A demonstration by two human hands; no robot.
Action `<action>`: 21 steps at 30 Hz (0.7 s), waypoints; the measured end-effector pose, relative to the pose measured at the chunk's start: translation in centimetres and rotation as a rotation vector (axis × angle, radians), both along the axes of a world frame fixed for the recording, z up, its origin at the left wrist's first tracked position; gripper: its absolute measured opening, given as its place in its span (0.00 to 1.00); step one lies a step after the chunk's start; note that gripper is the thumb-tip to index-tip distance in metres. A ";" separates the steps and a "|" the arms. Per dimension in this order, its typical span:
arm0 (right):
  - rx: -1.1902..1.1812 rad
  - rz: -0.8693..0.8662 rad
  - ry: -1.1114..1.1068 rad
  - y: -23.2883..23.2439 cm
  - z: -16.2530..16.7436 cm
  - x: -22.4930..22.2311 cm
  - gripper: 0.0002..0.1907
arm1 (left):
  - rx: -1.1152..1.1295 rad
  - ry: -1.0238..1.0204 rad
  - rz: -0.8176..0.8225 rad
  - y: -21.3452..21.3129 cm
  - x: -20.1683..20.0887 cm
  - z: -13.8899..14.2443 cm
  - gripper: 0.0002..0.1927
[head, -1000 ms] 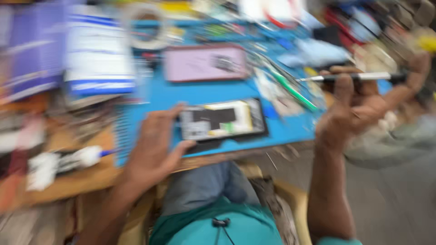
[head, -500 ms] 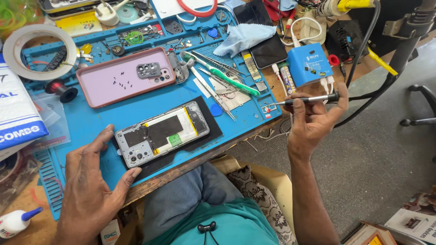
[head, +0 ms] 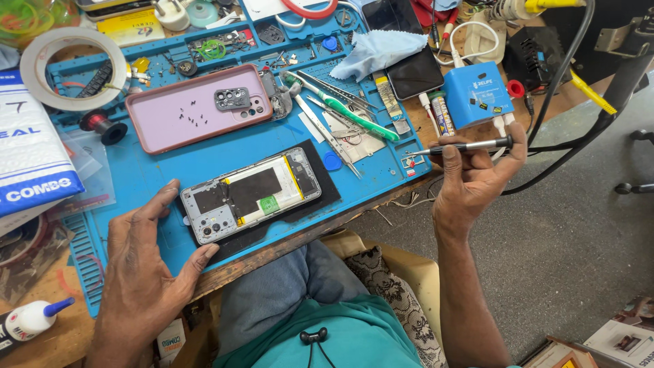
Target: The person uses a precision screwdriver to remove screws from the internal frame of a disassembled smartphone. They place the removed screws into a compartment on the workbench mat. The person continues to unscrew and remove components from the phone's interior.
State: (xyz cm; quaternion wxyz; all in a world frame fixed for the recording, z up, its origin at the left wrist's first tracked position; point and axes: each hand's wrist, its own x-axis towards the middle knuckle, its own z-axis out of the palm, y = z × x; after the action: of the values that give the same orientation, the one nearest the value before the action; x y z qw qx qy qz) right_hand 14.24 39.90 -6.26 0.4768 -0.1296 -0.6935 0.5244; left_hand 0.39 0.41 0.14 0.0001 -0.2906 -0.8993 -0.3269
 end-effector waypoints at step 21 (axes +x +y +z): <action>-0.117 0.565 -0.195 -17.5 5.5 -10.9 0.38 | 0.189 0.012 -0.060 -2.9 -0.4 -0.1 0.41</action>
State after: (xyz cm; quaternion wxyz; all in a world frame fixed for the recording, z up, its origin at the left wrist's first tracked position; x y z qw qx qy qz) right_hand 3.37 22.43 -0.74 0.2350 -0.0082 -0.7132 0.6603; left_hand 0.03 -2.46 0.03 0.0234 -0.3179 -0.8553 -0.4085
